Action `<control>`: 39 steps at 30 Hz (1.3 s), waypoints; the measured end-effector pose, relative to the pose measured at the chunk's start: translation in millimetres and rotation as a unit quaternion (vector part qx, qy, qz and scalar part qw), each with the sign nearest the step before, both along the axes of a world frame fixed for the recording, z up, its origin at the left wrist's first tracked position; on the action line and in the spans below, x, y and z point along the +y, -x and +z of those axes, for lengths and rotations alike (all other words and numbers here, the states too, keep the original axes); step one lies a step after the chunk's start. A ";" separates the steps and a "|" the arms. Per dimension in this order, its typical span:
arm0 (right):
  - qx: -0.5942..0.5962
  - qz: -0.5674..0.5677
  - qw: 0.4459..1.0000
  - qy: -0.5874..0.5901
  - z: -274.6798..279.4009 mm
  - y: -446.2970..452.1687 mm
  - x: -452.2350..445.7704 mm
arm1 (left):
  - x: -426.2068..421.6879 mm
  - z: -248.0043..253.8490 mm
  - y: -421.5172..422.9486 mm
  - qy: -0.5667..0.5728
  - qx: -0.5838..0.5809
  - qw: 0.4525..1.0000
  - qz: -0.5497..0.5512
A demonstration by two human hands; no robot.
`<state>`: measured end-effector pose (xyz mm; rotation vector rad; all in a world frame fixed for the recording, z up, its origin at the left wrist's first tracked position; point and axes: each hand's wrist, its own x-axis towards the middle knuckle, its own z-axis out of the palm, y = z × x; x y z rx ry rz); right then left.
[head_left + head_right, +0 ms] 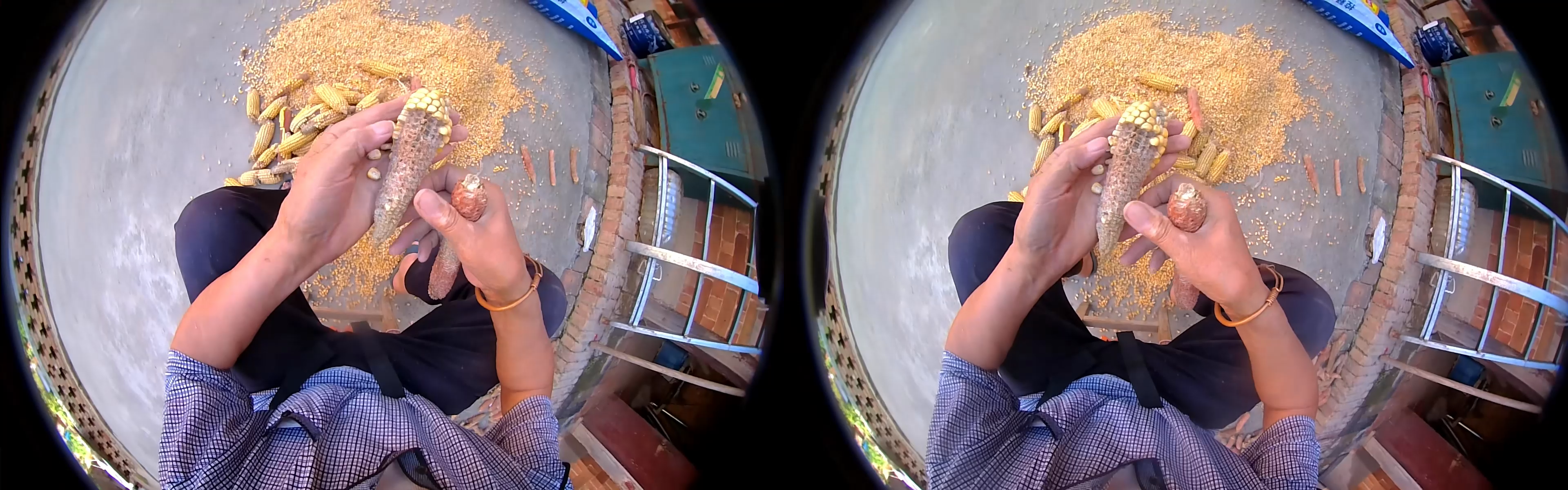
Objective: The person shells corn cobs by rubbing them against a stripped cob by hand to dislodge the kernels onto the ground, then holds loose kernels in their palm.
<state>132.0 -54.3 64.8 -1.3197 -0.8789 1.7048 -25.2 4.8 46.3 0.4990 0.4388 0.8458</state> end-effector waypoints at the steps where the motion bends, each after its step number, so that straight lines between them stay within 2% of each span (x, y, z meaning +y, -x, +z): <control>1: 0.000 0.015 1.000 0.011 0.0 2.2 -0.8 | -0.1 -0.7 1.5 -0.013 -0.004 1.000 -0.003; 4: 0.038 -0.012 0.999 0.004 -4.6 8.9 -4.5 | 0.4 0.3 2.5 -0.020 -0.021 1.000 -0.005; 11: 0.013 -0.011 1.000 -0.020 -1.9 8.5 -6.3 | 1.4 2.4 -0.3 -0.023 -0.019 1.000 0.001; 17: 0.090 0.007 0.996 -0.004 3.6 -0.3 -6.5 | 7.2 -0.2 3.0 -0.044 -0.021 0.999 0.002; 22: 0.209 0.031 0.977 0.018 0.3 -2.7 -9.1 | 6.7 4.7 3.1 -0.018 -0.051 0.999 0.004; 25: 0.240 0.039 0.970 -0.003 -4.2 -0.5 -8.6 | 7.7 0.2 5.8 -0.051 -0.027 0.998 -0.018; 28: 0.240 0.042 0.970 -0.022 -6.4 -3.5 -8.0 | 8.0 -3.8 4.9 -0.014 -0.058 0.998 -0.025; 31: 0.253 0.047 0.966 -0.028 -5.7 -9.5 -4.9 | 7.5 -1.1 8.4 0.075 -0.104 0.992 0.001; 39: 0.228 0.021 0.972 -0.051 -1.9 -18.8 -0.4 | 8.6 4.3 12.1 0.104 -0.164 0.981 0.003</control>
